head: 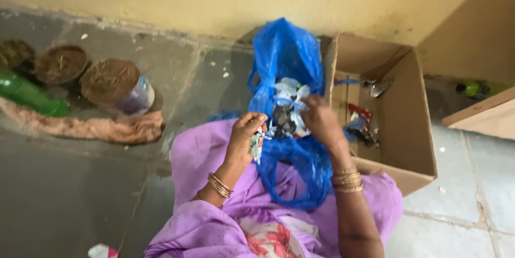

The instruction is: The person sits on the floor and sorts small waste items from a blue plastic bag into a cardboard box. They handle various pieces of paper, plastic wrappers, and foil by hand, separating and placing them into the box.

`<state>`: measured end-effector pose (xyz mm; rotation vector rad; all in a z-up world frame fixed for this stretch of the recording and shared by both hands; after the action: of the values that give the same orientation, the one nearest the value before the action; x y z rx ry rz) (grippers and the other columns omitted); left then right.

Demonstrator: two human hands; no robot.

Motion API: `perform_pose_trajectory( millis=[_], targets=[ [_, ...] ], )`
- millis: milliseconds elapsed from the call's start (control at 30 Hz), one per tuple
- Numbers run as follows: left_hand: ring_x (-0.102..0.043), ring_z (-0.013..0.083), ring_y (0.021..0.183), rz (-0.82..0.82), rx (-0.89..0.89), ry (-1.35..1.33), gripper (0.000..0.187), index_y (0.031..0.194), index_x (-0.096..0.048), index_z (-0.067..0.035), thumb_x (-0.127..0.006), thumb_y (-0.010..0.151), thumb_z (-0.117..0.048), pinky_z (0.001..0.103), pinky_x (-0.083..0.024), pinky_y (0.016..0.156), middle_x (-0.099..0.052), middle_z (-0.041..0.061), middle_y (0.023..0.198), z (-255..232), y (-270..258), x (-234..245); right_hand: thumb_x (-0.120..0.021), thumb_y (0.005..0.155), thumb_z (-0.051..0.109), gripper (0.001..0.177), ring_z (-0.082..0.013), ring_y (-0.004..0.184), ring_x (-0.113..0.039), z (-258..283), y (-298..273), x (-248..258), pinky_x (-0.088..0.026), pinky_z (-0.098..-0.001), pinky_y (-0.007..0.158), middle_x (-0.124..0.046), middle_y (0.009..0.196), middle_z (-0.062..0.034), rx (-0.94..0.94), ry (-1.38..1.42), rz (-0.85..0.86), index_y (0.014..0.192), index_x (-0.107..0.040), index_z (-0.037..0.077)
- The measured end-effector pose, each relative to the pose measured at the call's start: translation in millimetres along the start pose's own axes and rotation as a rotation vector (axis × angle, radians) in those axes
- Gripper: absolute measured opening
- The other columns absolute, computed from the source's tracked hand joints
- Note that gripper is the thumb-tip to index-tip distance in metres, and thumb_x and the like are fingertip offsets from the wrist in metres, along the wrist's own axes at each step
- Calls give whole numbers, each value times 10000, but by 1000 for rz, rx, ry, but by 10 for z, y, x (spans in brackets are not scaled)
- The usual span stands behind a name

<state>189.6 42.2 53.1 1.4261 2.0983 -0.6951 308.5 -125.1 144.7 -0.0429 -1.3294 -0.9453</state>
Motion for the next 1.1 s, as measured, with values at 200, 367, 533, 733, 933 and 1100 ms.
perform_pose_trajectory(
  millis=[200, 367, 533, 733, 933, 1100],
  targets=[
    [-526, 80, 481, -5, -32, 20, 180, 946, -679, -56, -746, 919, -221, 228, -414, 411, -628, 23, 705, 231, 791, -87, -696, 892, 217, 281, -392, 951, -684, -155, -101, -466, -558, -465, 808, -700, 1078, -189, -117, 129, 191, 1129, -710, 66],
    [-549, 81, 504, 13, -42, 46, 181, 949, -691, -60, -755, 903, -223, 226, -430, 428, -643, 24, 711, 303, 1312, -74, -692, 901, 129, 208, -375, 977, -697, -60, -317, -16, -570, -427, 814, -720, 1145, -167, -181, 181, -121, 1098, -718, 67],
    [-546, 95, 469, -30, -6, 29, 197, 920, -683, -53, -752, 890, -234, 241, -429, 402, -644, 33, 691, 501, 1568, 46, -650, 939, 203, 289, -408, 1319, -522, -201, -888, 422, -347, -529, 1140, -586, 1379, -197, -314, -206, -544, 1196, -657, 69],
    [-522, 80, 472, -58, 60, 74, 188, 941, -688, -54, -760, 900, -223, 231, -410, 411, -632, 27, 694, 735, 1530, 104, -632, 931, 321, 437, -427, 1402, -458, -515, -990, 172, -193, -600, 1203, -526, 1449, -237, -473, -415, -521, 1290, -610, 73],
    [-540, 48, 532, -76, 62, 148, 161, 974, -715, -56, -738, 915, -204, 205, -416, 446, -648, 12, 718, 808, 1525, 168, -655, 969, 267, 345, -358, 1286, -581, -754, -726, 62, -371, -554, 1178, -622, 1310, -176, -319, -297, -501, 1222, -639, 33],
    [-533, 48, 527, -49, 82, 119, 133, 957, -702, -65, -730, 928, -192, 198, -407, 440, -645, 11, 720, 821, 1503, 121, -607, 936, 124, 230, -360, 1265, -588, -485, -860, 98, -353, -607, 1227, -605, 1292, -170, -72, -97, -651, 1149, -661, 52]
  ],
)
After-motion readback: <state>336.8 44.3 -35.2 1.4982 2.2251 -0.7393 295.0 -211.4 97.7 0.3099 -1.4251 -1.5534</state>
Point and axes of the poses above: each hand's wrist, its own y-axis towards the middle knuckle, its own x-axis out of the back of the hand, z = x × y, the point moved 8 cm from there along y, towards the middle knuckle
